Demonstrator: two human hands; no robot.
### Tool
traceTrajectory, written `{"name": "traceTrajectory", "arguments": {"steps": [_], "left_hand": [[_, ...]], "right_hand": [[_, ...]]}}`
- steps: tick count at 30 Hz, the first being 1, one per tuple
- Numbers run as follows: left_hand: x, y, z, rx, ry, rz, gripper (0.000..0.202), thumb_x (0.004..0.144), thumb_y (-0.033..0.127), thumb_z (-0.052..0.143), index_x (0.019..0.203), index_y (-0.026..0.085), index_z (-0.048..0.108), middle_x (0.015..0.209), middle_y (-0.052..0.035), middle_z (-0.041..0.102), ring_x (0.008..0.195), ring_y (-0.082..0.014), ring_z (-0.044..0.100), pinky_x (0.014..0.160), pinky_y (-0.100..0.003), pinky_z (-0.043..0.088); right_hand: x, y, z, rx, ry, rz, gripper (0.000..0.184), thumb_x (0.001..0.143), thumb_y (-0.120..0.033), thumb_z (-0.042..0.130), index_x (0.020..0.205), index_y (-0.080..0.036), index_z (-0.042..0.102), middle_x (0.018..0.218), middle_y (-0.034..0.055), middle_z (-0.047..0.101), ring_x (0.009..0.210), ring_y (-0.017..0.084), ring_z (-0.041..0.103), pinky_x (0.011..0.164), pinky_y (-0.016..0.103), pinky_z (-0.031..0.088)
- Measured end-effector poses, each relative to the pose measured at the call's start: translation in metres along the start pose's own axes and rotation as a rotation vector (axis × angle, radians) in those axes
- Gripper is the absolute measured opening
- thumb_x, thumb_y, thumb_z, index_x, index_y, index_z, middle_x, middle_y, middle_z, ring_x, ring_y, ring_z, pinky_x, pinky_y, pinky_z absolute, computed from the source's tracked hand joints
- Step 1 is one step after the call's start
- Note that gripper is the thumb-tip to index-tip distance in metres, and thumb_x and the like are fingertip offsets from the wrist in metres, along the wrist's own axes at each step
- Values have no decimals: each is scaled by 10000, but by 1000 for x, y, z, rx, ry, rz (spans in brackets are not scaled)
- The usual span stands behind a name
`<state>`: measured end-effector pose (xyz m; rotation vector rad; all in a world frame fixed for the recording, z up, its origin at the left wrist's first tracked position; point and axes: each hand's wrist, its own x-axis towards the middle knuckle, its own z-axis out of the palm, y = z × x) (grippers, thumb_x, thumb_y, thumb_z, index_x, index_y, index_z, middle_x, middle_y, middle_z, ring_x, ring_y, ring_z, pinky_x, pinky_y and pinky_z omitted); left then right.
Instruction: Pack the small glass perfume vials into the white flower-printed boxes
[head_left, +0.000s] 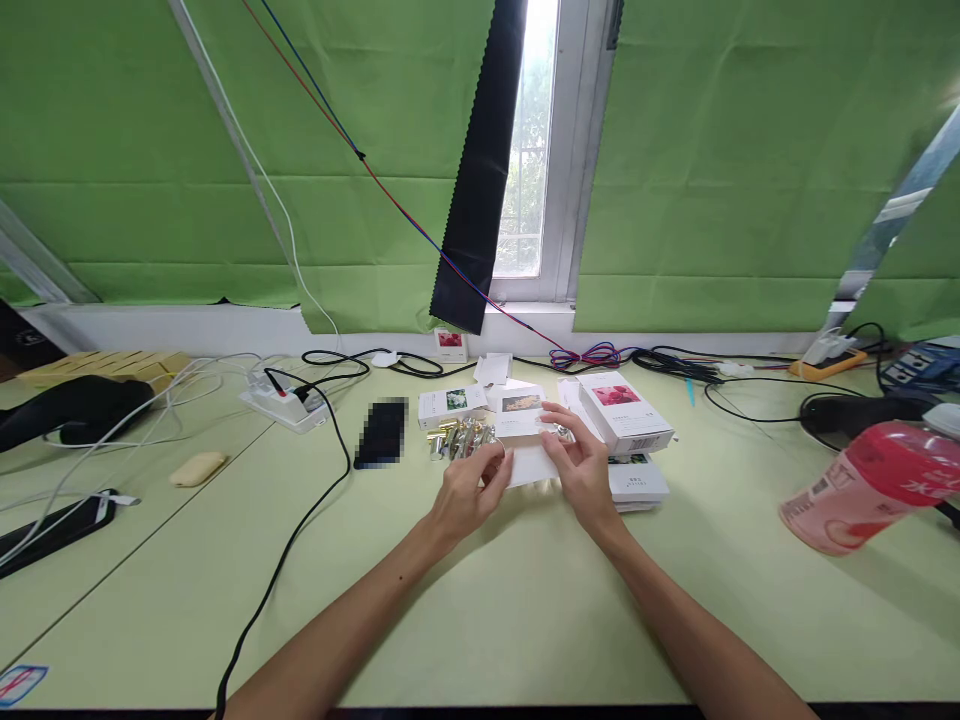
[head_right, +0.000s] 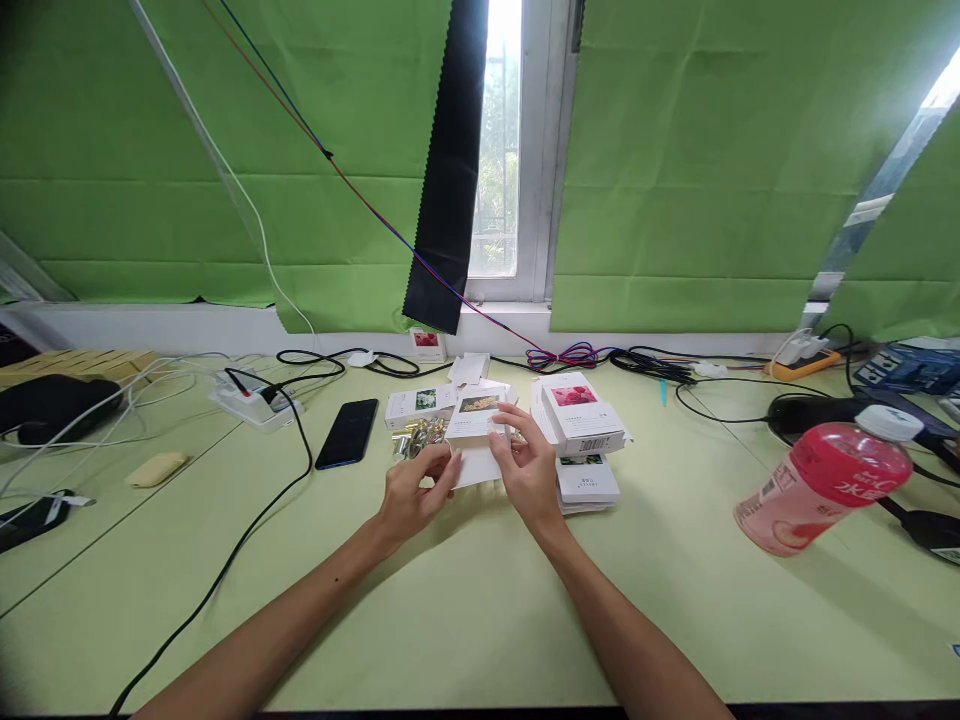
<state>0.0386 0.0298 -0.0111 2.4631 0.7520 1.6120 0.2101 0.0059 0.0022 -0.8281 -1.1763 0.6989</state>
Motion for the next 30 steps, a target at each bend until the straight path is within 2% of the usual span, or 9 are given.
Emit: {"name": "traceTrajectory", "arguments": {"steps": [6, 10, 14, 18, 23, 27, 30], "left_hand": [[2, -2, -2, -27, -22, -44, 112, 971, 177, 557, 868, 194, 517, 613, 55, 573, 445, -54, 535, 437, -152, 427], [-1, -7, -4, -57, -66, -98, 108, 1008, 239, 481, 933, 189, 540, 653, 31, 606, 470, -72, 582, 452, -165, 446], [-2, -7, -3, -153, -26, -260, 145, 1024, 331, 452, 985, 201, 503, 673, 32, 621, 461, -80, 589, 427, -165, 441], [2, -3, -2, -297, 12, -423, 248, 1015, 414, 483, 1158, 215, 443, 684, 48, 637, 453, -87, 571, 408, -167, 438], [6, -4, -5, -408, -86, -553, 462, 1009, 503, 470, 1371, 218, 436, 660, 55, 604, 444, -100, 572, 400, -185, 443], [8, -5, -6, -478, -168, -597, 509, 1012, 536, 443, 1397, 209, 503, 610, 47, 594, 454, -111, 585, 416, -197, 455], [9, -5, -7, -504, -163, -607, 540, 999, 551, 467, 1394, 192, 543, 589, 44, 579, 461, -119, 594, 413, -205, 461]], "right_hand": [[-1, 0, 1, -9, -1, -1, 196, 895, -378, 690, 1036, -247, 729, 1352, 104, 639, 1254, 272, 609, 842, 344, 586], [-2, -1, 3, -25, 6, -15, 212, 896, -387, 690, 1048, -246, 730, 1352, 107, 641, 1281, 276, 593, 855, 349, 591], [-2, -2, 5, -21, 13, -27, 215, 898, -384, 691, 1057, -244, 728, 1357, 110, 634, 1300, 277, 579, 858, 350, 599], [-2, -3, 5, -5, 27, -28, 216, 906, -387, 683, 1059, -241, 728, 1351, 112, 635, 1315, 277, 566, 871, 355, 604], [-3, -4, 6, -9, 24, -34, 206, 927, -372, 664, 1072, -240, 723, 1367, 115, 623, 1322, 273, 559, 851, 342, 607], [-3, -4, 5, 13, 7, -33, 205, 931, -366, 663, 1085, -243, 720, 1375, 115, 611, 1303, 264, 575, 888, 352, 600], [-3, -4, 5, 20, -3, -37, 216, 924, -369, 672, 1093, -243, 721, 1369, 118, 613, 1322, 268, 560, 921, 366, 593]]}}
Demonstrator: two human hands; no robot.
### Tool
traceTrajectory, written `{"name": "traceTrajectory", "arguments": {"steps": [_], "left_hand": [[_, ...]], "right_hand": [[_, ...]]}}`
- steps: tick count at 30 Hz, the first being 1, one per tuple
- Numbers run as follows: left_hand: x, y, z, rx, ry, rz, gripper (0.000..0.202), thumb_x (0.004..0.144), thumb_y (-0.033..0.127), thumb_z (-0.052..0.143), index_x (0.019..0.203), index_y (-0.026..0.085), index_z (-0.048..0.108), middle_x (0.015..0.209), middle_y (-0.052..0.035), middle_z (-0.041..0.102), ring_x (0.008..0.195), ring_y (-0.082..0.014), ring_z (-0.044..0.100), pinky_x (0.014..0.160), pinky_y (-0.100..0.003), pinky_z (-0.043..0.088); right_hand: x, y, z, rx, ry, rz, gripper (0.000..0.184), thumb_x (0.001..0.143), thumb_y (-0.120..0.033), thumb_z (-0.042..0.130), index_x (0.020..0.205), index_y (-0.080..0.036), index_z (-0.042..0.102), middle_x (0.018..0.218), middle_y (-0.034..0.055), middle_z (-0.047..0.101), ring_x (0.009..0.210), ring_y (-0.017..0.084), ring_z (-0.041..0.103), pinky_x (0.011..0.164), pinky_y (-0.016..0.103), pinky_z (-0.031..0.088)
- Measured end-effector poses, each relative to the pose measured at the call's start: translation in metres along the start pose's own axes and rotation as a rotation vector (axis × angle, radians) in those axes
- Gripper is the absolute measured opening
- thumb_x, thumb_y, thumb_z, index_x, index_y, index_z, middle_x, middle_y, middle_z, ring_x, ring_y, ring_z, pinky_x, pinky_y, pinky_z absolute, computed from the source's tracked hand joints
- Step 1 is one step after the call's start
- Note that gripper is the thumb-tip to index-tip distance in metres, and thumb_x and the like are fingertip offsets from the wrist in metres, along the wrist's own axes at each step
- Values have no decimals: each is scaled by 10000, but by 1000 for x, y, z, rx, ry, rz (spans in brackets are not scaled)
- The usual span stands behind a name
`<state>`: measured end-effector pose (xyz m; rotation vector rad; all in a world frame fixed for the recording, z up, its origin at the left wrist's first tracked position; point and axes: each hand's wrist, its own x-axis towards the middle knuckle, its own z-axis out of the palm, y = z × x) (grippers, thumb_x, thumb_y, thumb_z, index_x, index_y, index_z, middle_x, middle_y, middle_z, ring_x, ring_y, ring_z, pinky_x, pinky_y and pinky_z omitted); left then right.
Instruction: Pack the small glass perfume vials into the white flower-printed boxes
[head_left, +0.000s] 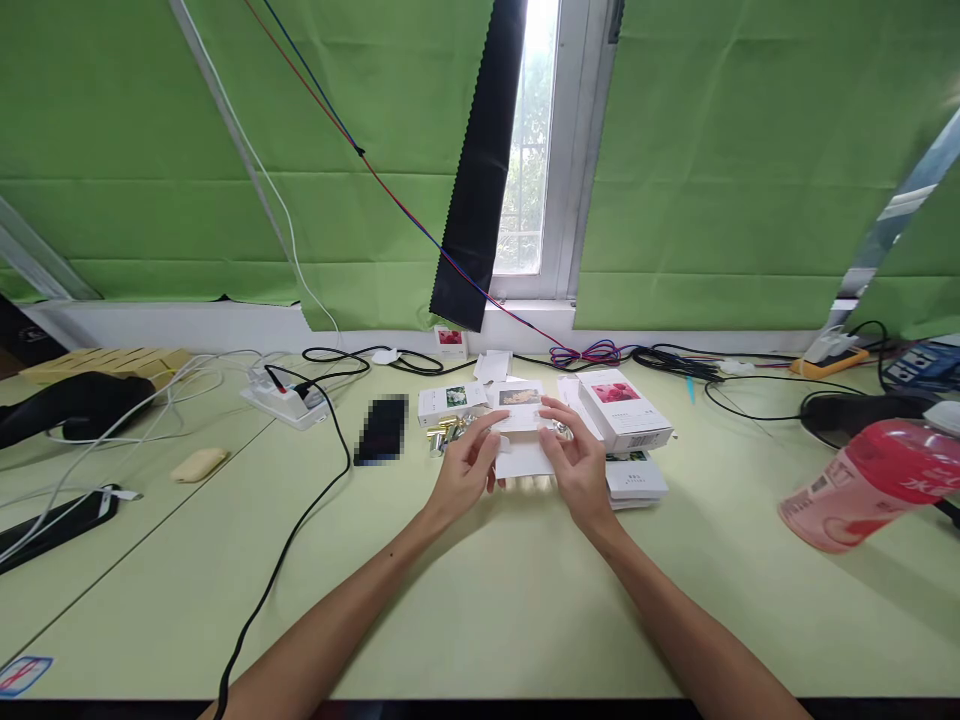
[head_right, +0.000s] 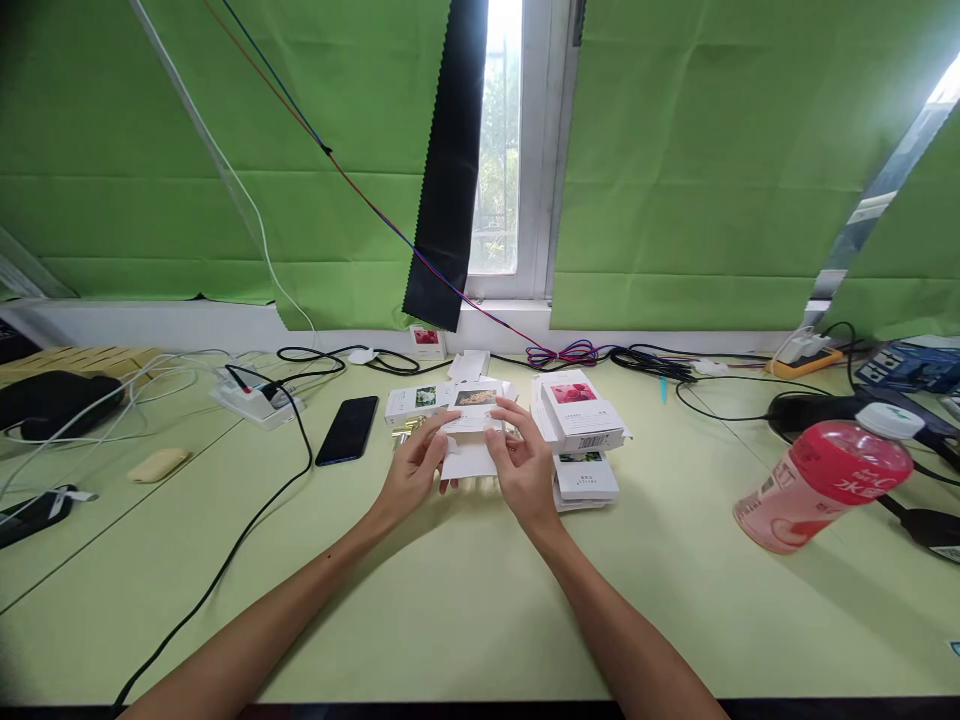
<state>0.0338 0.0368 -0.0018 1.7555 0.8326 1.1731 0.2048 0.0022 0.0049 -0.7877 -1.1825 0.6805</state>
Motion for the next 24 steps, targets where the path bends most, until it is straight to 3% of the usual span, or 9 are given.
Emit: {"name": "traceTrajectory", "arguments": {"steps": [17, 24], "left_hand": [[1, 0, 0, -101, -7, -5, 470, 949, 496, 597, 1314, 200, 621, 733, 9, 662, 450, -92, 591, 395, -203, 463], [3, 7, 2, -244, -33, -44, 487, 902, 477, 670, 1291, 190, 609, 751, 9, 664, 464, -107, 617, 370, -205, 471]], "right_hand": [[0, 3, -1, -15, -28, -17, 201, 949, -351, 648, 1110, -251, 714, 1437, 117, 573, 1349, 268, 542, 934, 368, 582], [1, 3, -1, -31, -23, -23, 200, 946, -361, 653, 1096, -251, 727, 1441, 113, 578, 1373, 265, 522, 939, 361, 575]]}}
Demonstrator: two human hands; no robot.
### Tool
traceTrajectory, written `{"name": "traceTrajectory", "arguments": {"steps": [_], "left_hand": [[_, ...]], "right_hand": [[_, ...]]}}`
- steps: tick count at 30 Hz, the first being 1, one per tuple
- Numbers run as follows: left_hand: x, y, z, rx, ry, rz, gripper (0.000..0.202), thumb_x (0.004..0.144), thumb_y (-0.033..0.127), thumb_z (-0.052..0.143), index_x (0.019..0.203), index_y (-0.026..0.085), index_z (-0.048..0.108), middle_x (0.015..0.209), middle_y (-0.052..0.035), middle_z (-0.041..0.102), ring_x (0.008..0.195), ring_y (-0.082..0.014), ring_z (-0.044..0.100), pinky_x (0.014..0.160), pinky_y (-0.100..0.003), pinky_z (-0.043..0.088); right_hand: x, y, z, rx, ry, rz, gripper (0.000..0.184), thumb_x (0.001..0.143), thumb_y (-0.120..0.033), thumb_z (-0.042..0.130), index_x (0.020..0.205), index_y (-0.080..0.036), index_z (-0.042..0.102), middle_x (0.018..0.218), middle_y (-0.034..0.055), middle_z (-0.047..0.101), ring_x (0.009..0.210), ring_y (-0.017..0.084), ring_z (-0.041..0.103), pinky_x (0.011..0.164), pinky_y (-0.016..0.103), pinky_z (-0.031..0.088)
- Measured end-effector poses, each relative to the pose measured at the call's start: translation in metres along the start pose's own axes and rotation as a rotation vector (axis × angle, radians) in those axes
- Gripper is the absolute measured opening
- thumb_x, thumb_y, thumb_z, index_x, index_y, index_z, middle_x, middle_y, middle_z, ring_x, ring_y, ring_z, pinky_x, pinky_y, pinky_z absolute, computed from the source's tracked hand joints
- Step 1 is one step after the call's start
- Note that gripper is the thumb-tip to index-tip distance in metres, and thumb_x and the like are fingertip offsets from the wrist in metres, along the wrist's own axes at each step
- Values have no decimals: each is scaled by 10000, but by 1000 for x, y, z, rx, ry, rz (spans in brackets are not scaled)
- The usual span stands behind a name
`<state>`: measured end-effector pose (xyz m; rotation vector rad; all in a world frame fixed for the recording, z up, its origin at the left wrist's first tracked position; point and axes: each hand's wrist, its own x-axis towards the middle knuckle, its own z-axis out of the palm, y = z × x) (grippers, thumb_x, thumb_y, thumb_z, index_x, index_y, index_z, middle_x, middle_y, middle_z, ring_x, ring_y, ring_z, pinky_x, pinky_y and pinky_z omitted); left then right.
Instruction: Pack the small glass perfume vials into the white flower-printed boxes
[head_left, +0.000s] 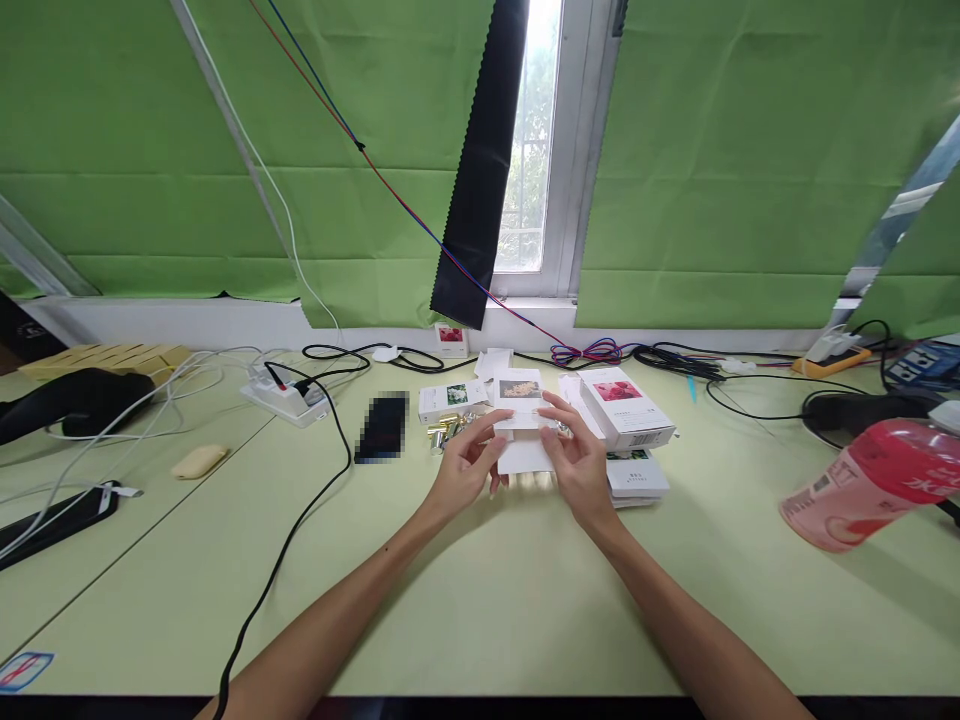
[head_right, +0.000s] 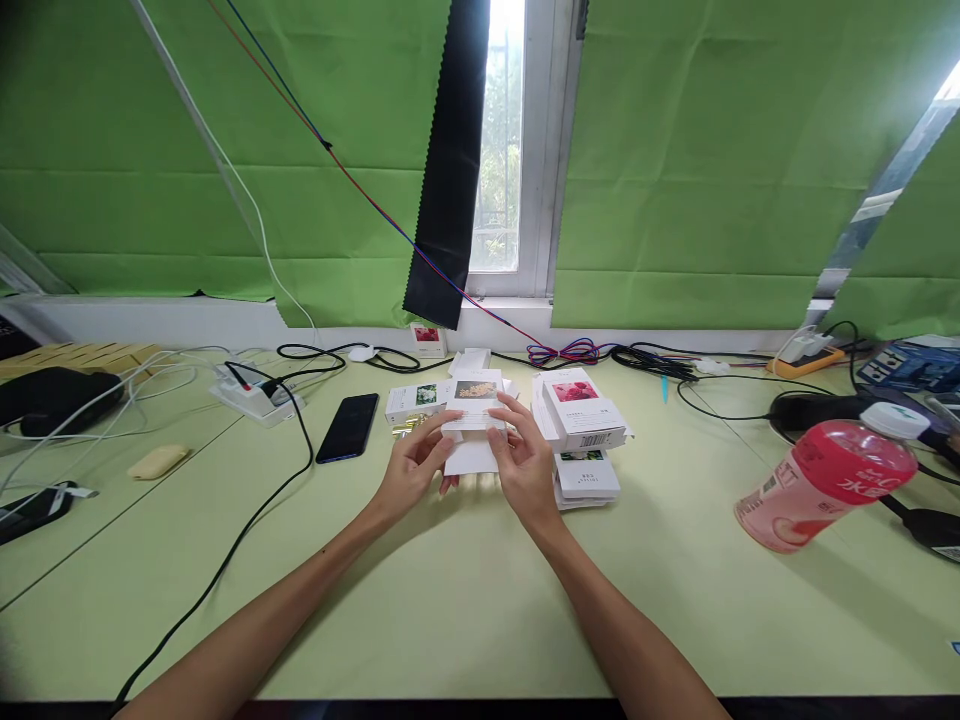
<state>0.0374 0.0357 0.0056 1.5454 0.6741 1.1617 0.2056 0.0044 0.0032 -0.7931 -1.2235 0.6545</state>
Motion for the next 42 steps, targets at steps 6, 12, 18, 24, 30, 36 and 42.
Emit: {"name": "traceTrajectory", "arguments": {"steps": [6, 12, 18, 24, 30, 36, 42], "left_hand": [[0, 2, 0, -82, -36, -10, 472, 892, 435, 694, 1290, 195, 604, 819, -6, 673, 472, -110, 623, 371, -215, 484], [0, 1, -1, -96, -42, -22, 483, 892, 434, 696, 1297, 188, 606, 790, -5, 668, 483, -115, 620, 390, -223, 492], [1, 1, -2, -123, -49, -46, 476, 878, 433, 712, 1280, 198, 615, 759, 9, 646, 488, -115, 617, 395, -219, 498], [1, 2, -1, -149, -47, -76, 493, 858, 428, 731, 1278, 198, 617, 774, 3, 645, 513, -114, 618, 400, -212, 497], [1, 0, -2, -172, -47, -81, 460, 853, 403, 736, 1256, 207, 630, 840, -12, 668, 514, -109, 613, 404, -221, 502], [2, 1, -1, -202, -26, -124, 466, 814, 411, 766, 1212, 199, 651, 886, -26, 679, 509, -100, 597, 398, -219, 498], [3, 0, 0, -250, -15, -139, 446, 780, 392, 794, 1165, 202, 671, 927, -30, 689, 499, -97, 587, 404, -238, 497]], "right_hand": [[-1, 1, -1, 16, -4, 13, 209, 948, -346, 652, 1119, -252, 726, 1455, 116, 571, 1389, 265, 508, 968, 372, 560], [-1, 1, -1, -11, 4, 16, 228, 950, -370, 644, 1124, -249, 727, 1465, 114, 570, 1401, 268, 499, 986, 385, 556], [0, 2, -1, -20, 5, 12, 231, 949, -378, 643, 1127, -259, 730, 1471, 108, 570, 1404, 274, 499, 981, 392, 560], [-1, 2, -1, -26, 3, 26, 247, 950, -390, 638, 1139, -258, 728, 1491, 103, 555, 1408, 272, 496, 978, 386, 563], [-1, 0, -2, -23, 2, 44, 260, 946, -397, 642, 1144, -254, 731, 1499, 101, 550, 1406, 282, 499, 978, 391, 562], [-2, -1, -2, -32, 5, 68, 272, 932, -420, 652, 1137, -261, 736, 1519, 85, 531, 1362, 293, 540, 874, 368, 602], [-1, 0, -2, -26, 0, 81, 274, 918, -426, 667, 1124, -259, 738, 1526, 81, 524, 1324, 301, 570, 755, 333, 606]]}}
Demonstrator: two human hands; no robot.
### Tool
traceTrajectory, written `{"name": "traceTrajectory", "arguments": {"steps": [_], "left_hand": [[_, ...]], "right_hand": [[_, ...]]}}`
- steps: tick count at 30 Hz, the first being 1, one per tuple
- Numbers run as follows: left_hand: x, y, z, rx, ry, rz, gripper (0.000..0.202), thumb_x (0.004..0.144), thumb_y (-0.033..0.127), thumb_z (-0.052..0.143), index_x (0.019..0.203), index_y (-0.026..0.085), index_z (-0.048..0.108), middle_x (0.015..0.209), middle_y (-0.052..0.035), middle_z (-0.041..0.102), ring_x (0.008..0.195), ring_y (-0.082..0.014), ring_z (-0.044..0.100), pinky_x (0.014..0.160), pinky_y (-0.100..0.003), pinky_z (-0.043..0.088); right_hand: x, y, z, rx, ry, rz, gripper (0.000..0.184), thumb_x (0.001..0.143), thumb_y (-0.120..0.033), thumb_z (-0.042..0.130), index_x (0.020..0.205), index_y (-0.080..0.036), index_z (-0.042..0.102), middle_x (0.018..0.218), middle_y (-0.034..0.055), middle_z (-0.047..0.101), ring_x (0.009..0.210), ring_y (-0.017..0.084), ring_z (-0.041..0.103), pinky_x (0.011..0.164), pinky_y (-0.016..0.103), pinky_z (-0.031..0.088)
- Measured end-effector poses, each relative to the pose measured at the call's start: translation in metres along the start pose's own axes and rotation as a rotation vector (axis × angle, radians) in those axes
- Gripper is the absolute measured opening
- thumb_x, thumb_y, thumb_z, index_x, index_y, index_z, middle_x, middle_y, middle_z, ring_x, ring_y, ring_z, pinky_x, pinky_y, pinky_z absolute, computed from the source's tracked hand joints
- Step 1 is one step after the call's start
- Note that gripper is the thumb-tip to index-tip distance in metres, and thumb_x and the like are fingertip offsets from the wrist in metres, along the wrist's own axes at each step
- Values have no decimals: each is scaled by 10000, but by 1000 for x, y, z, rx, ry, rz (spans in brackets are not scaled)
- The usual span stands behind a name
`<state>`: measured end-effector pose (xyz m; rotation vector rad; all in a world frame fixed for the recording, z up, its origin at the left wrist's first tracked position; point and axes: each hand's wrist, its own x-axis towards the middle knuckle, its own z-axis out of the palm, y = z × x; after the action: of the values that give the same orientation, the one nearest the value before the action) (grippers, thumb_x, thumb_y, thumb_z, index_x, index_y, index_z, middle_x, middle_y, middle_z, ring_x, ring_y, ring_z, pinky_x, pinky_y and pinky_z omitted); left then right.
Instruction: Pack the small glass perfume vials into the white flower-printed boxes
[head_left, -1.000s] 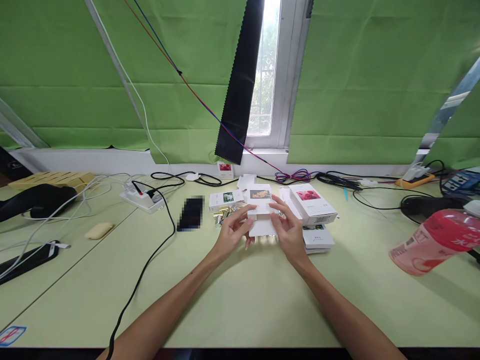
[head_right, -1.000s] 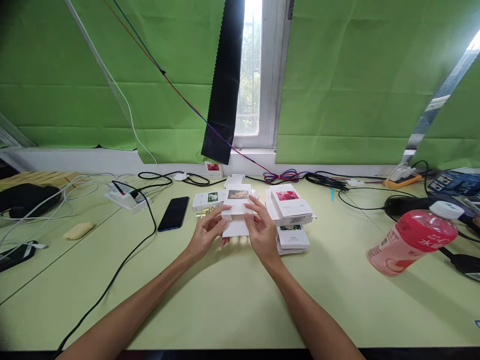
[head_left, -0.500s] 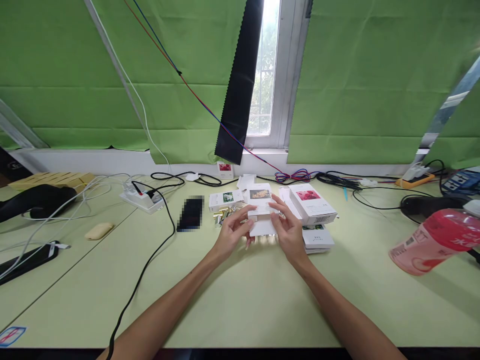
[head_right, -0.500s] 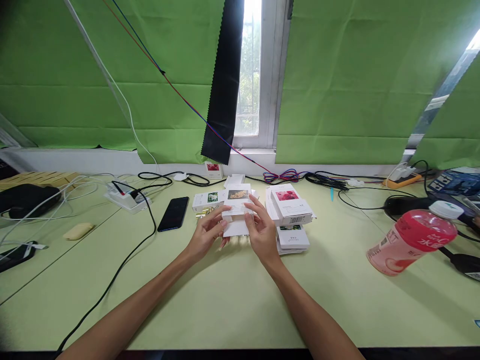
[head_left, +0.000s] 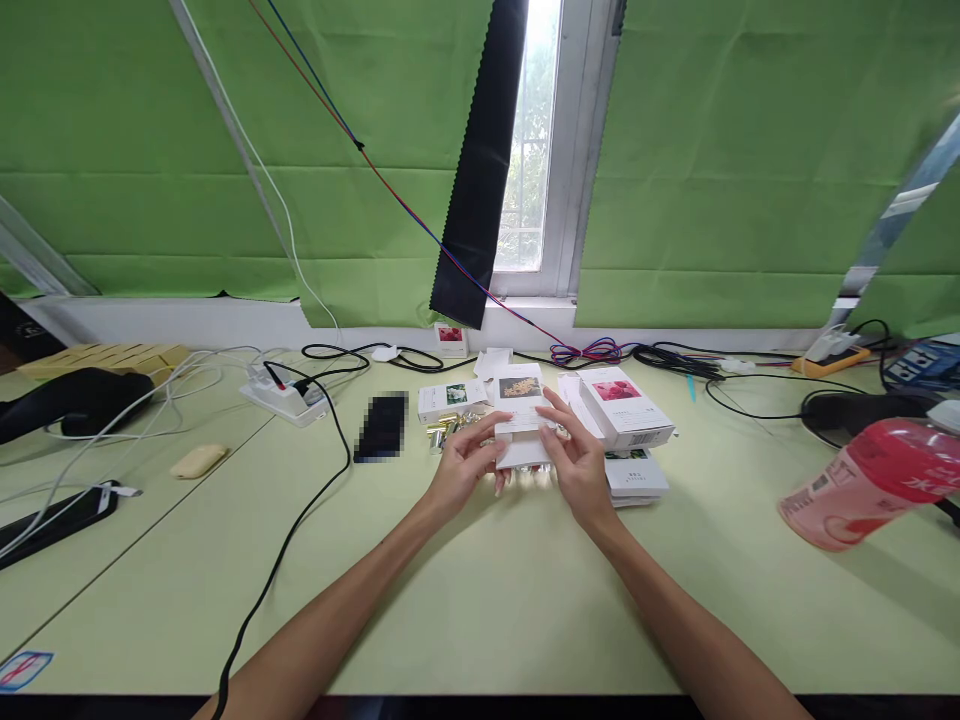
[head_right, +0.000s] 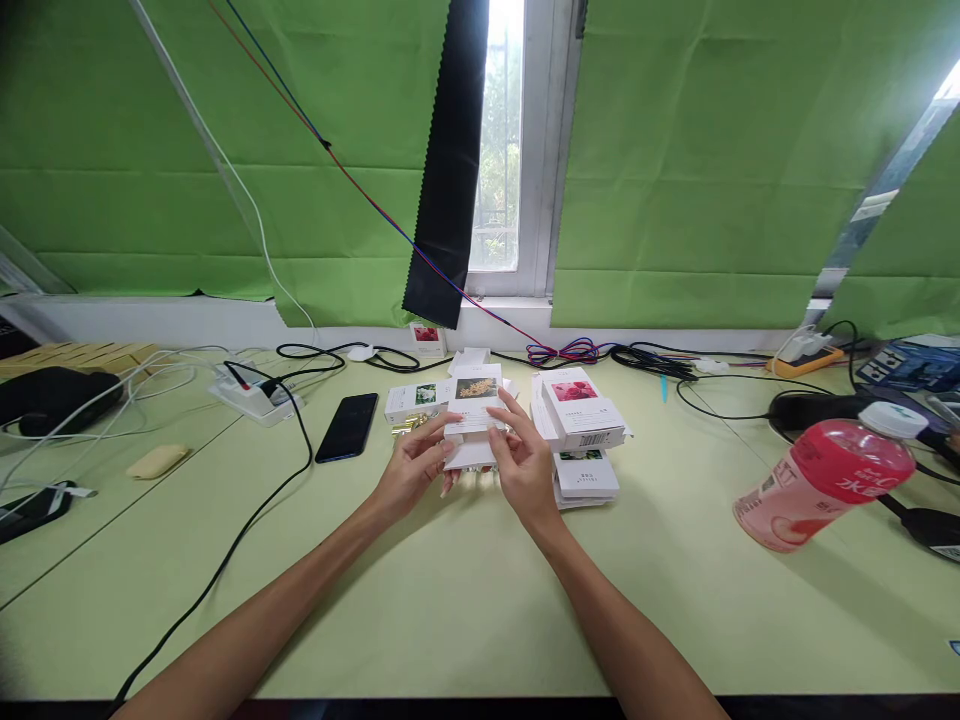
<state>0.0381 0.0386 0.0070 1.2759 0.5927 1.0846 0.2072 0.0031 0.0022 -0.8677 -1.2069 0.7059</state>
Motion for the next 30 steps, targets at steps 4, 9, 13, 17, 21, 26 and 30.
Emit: {"name": "traceTrajectory", "arguments": {"steps": [4, 9, 13, 17, 21, 26, 30], "left_hand": [[0, 1, 0, -11, 4, 0, 425, 771, 369, 796, 1148, 207, 685, 990, -40, 693, 507, -90, 581, 419, -246, 498], [0, 0, 0, -30, -4, 10, 413, 764, 333, 794, 1149, 215, 699, 930, -23, 682, 528, -97, 587, 446, -252, 507], [1, -3, -1, -48, -5, 22, 392, 754, 304, 792, 1130, 222, 719, 964, -31, 691, 585, -106, 609, 487, -251, 526], [1, -3, -1, -82, 21, 27, 357, 725, 282, 811, 1068, 210, 745, 950, -38, 696, 706, -144, 652, 549, -242, 545], [0, -2, 0, -94, 22, 0, 340, 728, 271, 815, 1052, 197, 744, 1020, -55, 716, 753, -152, 661, 612, -248, 557], [-1, 0, 0, -102, -34, 10, 368, 755, 287, 811, 1102, 206, 722, 1052, -64, 719, 802, -174, 678, 687, -286, 579], [-1, 0, -1, -80, -76, 20, 451, 728, 266, 843, 1147, 217, 684, 1135, -83, 704, 826, -188, 698, 726, -301, 589]], "right_hand": [[0, -1, 0, 28, -4, 10, 264, 912, -421, 673, 1115, -268, 745, 1537, 75, 511, 1284, 305, 601, 706, 329, 606], [0, -1, 0, 41, -7, 26, 266, 904, -424, 678, 1114, -277, 749, 1546, 68, 500, 1191, 293, 660, 659, 322, 608], [0, -1, 0, 50, -13, 23, 265, 907, -407, 681, 1124, -269, 746, 1554, 73, 491, 1126, 270, 691, 687, 324, 611], [0, -2, 0, 37, -6, 9, 262, 902, -407, 686, 1113, -266, 752, 1531, 73, 520, 1275, 300, 609, 770, 343, 615], [0, -3, 0, 28, -4, 17, 265, 897, -402, 690, 1111, -259, 755, 1528, 79, 524, 1268, 303, 610, 784, 348, 611], [0, -2, -1, 70, -9, 53, 245, 897, -378, 691, 1109, -272, 755, 1563, 67, 480, 1053, 252, 707, 672, 317, 597], [1, -1, -2, 82, -12, 43, 231, 907, -362, 683, 1108, -275, 756, 1559, 59, 486, 1122, 265, 684, 682, 314, 596]]}}
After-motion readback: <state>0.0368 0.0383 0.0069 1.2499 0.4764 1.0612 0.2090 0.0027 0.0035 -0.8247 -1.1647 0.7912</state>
